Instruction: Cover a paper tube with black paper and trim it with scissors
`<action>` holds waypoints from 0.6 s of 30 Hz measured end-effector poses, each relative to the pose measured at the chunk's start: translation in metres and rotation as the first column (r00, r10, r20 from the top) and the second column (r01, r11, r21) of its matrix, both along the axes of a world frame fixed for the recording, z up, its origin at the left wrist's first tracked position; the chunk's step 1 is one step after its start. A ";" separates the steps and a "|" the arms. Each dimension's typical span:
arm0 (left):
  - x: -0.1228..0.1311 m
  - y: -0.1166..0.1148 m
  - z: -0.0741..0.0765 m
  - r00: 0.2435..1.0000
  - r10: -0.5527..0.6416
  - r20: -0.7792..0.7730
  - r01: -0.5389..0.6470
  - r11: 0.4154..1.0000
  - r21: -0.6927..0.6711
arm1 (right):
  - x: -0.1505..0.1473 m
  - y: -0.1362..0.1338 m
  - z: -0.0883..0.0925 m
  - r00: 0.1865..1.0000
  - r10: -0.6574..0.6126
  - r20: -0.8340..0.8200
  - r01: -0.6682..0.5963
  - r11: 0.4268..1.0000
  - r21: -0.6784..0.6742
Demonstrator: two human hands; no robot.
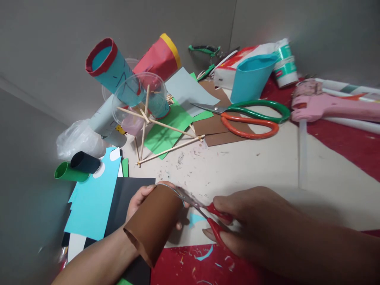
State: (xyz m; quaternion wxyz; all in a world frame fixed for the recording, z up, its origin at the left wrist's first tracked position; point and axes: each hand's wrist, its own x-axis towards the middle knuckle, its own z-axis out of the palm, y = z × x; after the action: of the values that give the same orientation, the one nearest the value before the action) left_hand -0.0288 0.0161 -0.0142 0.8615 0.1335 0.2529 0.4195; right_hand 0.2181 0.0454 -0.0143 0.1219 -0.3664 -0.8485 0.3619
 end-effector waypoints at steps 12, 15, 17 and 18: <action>0.006 -0.012 0.006 0.990 0.051 -0.130 -0.052 0.999 -0.004 | 0.000 0.001 0.008 0.997 0.042 0.070 -0.040 0.999 -0.021; 0.007 -0.010 0.010 0.987 -0.008 -0.158 0.007 1.000 -0.008 | 0.000 0.001 0.008 0.997 0.027 0.068 -0.024 0.999 -0.037; 0.007 -0.008 0.013 0.985 -0.023 -0.169 0.021 1.000 -0.015 | 0.000 0.001 0.007 0.997 0.026 0.069 -0.024 0.999 -0.027; 0.007 -0.007 0.014 0.986 -0.025 -0.163 0.023 1.000 -0.013 | 0.000 0.001 0.007 0.997 0.025 0.073 -0.024 1.000 -0.016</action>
State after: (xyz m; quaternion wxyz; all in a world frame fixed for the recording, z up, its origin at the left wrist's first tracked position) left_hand -0.0213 0.0087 0.0001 0.8436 0.1659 0.3233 0.3953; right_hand 0.2176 0.0463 -0.0071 0.0833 -0.3698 -0.8541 0.3560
